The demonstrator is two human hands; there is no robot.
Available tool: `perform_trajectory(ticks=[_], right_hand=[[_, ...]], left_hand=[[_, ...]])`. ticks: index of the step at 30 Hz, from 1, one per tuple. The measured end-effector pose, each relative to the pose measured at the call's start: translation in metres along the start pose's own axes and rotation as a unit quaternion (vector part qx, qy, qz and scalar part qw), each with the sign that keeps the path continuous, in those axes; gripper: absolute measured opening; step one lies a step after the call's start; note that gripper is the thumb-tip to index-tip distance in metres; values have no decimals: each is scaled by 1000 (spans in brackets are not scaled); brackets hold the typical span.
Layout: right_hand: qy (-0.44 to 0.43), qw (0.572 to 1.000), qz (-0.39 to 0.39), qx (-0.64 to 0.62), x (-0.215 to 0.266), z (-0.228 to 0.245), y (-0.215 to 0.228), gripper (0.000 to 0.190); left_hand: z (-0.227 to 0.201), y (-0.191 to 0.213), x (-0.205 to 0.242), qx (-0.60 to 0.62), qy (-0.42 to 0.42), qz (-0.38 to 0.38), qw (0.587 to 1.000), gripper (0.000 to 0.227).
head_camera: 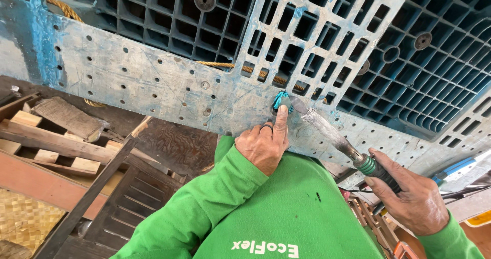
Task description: The person uses a soldering iron to melt and fuse a small blue plastic patch onto a damaged area of a large blue plastic pallet. They then use a hand saw to trim the excess material around the patch.
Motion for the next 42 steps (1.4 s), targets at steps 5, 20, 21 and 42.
perform_trajectory(ticks=[5, 20, 21, 42], right_hand=[[-4, 1000, 16, 20, -4, -3, -2, 65], [2, 986, -45, 157, -2, 10, -8, 62], [6, 987, -51, 153, -2, 10, -8, 63], [26, 989, -39, 140, -16, -11, -11, 63]], left_hand=[[1, -1, 1, 7, -3, 5, 1000, 66], [3, -1, -1, 7, -22, 29, 999, 69], [3, -1, -1, 1, -20, 27, 999, 68], [1, -5, 2, -35, -16, 78, 996, 63]])
Point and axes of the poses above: each hand's wrist, its own x-axis away from the middle knuckle, its own y-axis out of the back of the hand, z = x × y, the point moved 3 cm from there along -x, towards the middle knuckle, and after that the axes turned 4 degrees about -x, right-handed, at the moved point
